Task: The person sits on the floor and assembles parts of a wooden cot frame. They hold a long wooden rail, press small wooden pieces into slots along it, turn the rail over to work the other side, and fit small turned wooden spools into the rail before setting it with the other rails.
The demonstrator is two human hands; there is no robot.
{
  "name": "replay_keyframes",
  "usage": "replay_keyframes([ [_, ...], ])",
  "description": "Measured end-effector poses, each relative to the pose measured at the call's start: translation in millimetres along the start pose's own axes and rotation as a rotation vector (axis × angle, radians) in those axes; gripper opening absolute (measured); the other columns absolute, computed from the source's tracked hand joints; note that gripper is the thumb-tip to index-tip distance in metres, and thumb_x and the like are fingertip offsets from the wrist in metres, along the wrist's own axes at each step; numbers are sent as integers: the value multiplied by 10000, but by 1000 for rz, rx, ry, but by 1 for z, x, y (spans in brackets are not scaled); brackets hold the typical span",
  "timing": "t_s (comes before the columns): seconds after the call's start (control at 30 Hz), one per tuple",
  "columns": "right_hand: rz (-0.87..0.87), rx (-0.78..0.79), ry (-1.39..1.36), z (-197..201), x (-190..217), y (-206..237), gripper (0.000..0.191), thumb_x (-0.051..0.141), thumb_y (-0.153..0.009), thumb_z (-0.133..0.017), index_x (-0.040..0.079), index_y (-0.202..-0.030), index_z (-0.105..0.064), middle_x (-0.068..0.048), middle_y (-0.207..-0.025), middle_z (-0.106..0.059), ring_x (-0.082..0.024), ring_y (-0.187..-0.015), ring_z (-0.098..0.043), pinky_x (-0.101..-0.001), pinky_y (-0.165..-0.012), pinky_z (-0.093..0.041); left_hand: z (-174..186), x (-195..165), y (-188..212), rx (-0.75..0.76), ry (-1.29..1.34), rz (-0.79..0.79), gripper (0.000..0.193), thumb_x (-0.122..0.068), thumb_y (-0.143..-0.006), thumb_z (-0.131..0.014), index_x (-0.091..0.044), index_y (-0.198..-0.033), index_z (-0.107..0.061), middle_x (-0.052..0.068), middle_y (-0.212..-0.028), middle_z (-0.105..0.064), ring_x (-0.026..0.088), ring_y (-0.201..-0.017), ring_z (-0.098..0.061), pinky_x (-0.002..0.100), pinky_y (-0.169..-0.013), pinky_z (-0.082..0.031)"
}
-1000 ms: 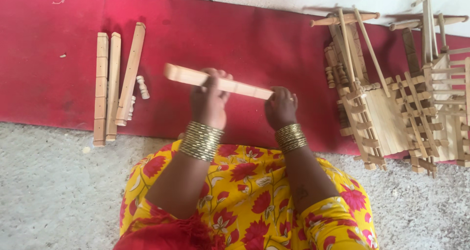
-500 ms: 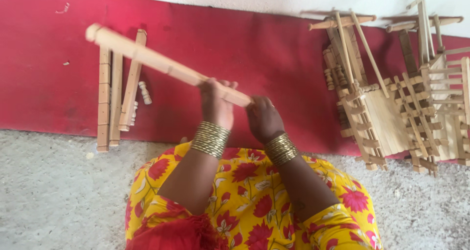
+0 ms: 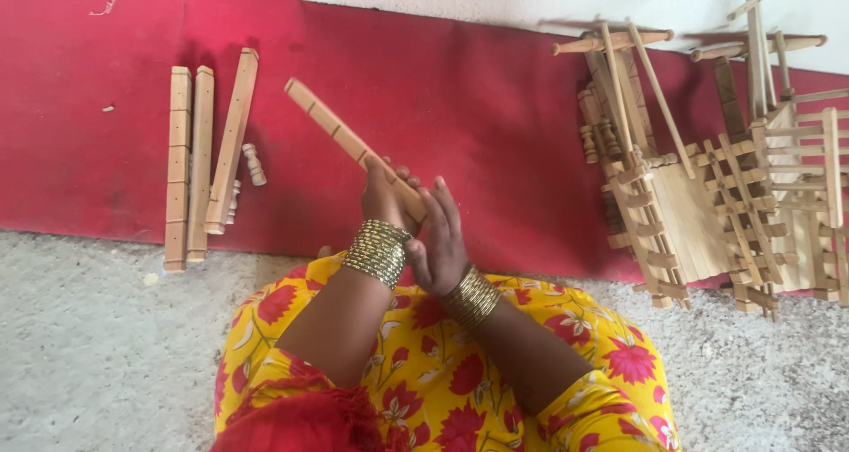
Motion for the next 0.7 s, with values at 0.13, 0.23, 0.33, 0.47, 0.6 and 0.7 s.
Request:
replay_keyframes([
  [0.13, -99, 136, -186, 13, -7, -11, 560, 358, -1107, -406, -62, -1478, -419, -277, -1527, -445, -394, -1507, -423, -473, -1246, -377, -4, -10, 3, 9, -12, -39, 355, -492, -1046, -412, -145, -1107, -455, 8, -730, -499, 148, -613, -527, 339, -583, -541],
  [0.23, -236, 95, -363, 21, -5, -16, 436, 229, -1125, -425, -62, -1438, -509, -230, -1486, -559, -325, -1432, -536, -439, -1231, -409, -8, -13, 4, 48, -37, -60, 353, -491, -1058, -412, -145, -1112, -457, 8, -729, -496, 152, -621, -530, 333, -583, -531],
  [0.33, -329, 129, -678, 23, 1, -19, 383, 54, -1104, -440, -74, -1464, -457, -236, -1527, -507, -304, -1460, -472, -415, -1224, -379, -8, -13, 5, 72, -6, -41, 360, -493, -1060, -404, -141, -1099, -465, 14, -728, -504, 154, -621, -537, 330, -587, -530],
  [0.47, -276, 12, -353, 22, 5, -17, 305, -33, -1051, -519, -26, -1345, -600, -188, -1313, -682, -241, -1203, -682, -326, -1052, -559, -8, -21, 3, 57, 35, -70, 360, -497, -1054, -411, -143, -1061, -480, 7, -708, -499, 144, -602, -523, 328, -556, -495],
  [0.6, -356, -30, -174, 23, -6, -10, 230, -26, -998, -642, 17, -1209, -724, -123, -1107, -782, -191, -990, -762, -279, -892, -619, -8, -28, 4, -11, 73, -60, 367, -500, -1063, -424, -140, -1052, -497, -9, -723, -504, 133, -621, -526, 317, -584, -509],
  [0.7, -515, -110, -456, 23, -21, -10, 209, -11, -996, -648, 10, -1196, -703, -101, -1109, -770, -170, -1008, -742, -292, -915, -610, -10, -30, 3, -81, 110, -51, 383, -508, -1057, -421, -131, -1044, -492, 7, -737, -508, 144, -634, -535, 327, -588, -509],
])
Point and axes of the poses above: each hand's wrist, its own y-axis away from the middle knuckle, its own z-axis out of the back of the hand, x = y × z, the point moved 1 cm from there along -y, towards the middle knuckle
